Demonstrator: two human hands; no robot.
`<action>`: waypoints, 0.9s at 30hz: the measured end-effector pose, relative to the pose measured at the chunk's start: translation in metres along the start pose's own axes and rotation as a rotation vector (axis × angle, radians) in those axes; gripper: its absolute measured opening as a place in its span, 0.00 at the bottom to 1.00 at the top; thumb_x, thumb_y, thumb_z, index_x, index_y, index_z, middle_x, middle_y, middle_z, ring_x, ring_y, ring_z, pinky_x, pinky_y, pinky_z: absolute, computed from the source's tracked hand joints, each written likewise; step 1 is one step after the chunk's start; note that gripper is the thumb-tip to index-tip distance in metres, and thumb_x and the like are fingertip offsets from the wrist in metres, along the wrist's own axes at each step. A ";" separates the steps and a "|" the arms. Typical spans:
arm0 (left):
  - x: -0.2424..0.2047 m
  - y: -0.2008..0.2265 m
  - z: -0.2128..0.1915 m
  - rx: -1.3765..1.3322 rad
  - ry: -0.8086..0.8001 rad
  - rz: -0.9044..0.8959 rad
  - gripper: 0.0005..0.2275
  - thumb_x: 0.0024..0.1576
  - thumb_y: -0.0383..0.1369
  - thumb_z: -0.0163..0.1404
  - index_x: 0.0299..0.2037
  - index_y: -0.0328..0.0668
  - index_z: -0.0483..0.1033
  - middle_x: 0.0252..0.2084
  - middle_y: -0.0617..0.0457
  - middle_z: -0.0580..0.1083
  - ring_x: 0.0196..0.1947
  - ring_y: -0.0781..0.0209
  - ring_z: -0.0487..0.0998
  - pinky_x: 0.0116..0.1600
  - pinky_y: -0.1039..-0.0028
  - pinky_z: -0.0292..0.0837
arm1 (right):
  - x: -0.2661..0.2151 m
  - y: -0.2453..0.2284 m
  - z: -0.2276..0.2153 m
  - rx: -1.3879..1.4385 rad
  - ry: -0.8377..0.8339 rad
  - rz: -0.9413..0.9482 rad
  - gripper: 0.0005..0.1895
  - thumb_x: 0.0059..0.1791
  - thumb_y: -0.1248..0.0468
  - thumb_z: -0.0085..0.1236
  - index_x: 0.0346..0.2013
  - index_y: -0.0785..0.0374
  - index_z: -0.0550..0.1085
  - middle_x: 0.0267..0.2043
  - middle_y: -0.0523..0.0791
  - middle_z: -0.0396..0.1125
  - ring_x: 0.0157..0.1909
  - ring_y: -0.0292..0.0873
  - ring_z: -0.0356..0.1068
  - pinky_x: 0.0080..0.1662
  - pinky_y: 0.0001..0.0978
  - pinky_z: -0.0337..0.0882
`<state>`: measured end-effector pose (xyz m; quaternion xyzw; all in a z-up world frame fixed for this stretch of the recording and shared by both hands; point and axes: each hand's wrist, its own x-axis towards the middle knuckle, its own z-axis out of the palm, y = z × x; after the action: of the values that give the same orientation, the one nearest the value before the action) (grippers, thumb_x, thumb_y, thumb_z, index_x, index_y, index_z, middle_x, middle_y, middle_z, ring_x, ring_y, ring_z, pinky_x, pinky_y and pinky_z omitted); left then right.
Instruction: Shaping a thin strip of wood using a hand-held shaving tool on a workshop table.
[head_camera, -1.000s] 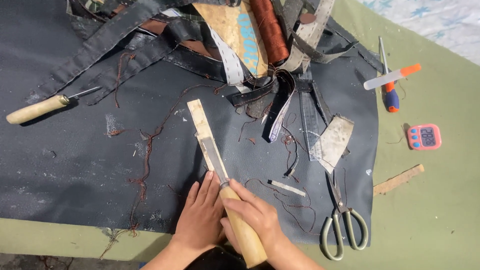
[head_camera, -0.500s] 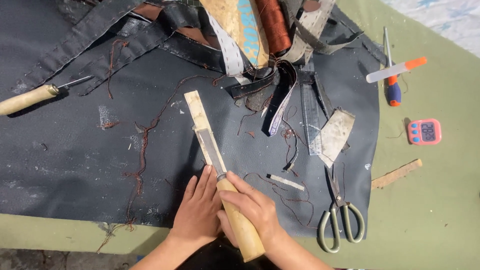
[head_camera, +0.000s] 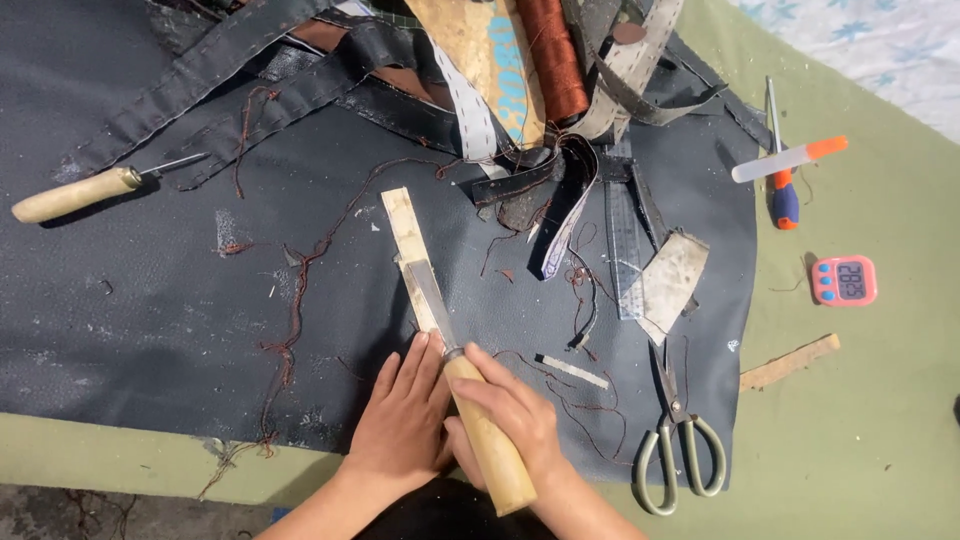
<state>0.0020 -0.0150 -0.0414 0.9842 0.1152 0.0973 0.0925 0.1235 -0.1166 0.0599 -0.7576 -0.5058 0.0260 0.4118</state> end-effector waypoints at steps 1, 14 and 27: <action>0.000 0.000 0.001 0.013 0.001 -0.008 0.39 0.54 0.52 0.37 0.76 0.43 0.47 0.79 0.41 0.48 0.80 0.46 0.45 0.76 0.57 0.42 | 0.003 0.002 0.002 0.017 -0.002 0.004 0.16 0.45 0.59 0.68 0.47 0.56 0.78 0.61 0.56 0.70 0.54 0.47 0.80 0.55 0.30 0.78; 0.002 -0.002 -0.004 -0.064 -0.007 -0.002 0.38 0.55 0.52 0.38 0.75 0.40 0.51 0.79 0.39 0.49 0.79 0.45 0.47 0.75 0.56 0.44 | -0.002 0.002 -0.002 0.028 -0.034 0.047 0.19 0.44 0.58 0.69 0.48 0.55 0.77 0.62 0.56 0.69 0.55 0.47 0.80 0.56 0.30 0.77; 0.007 0.002 -0.012 -0.206 0.076 -0.068 0.32 0.55 0.47 0.48 0.68 0.39 0.63 0.75 0.43 0.59 0.75 0.45 0.57 0.72 0.53 0.54 | 0.026 0.014 0.007 0.108 -0.025 0.034 0.19 0.47 0.60 0.68 0.51 0.56 0.76 0.64 0.59 0.67 0.61 0.50 0.76 0.61 0.32 0.74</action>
<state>0.0070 -0.0134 -0.0278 0.9607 0.1412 0.1424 0.1918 0.1436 -0.0940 0.0557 -0.7423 -0.4959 0.0695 0.4452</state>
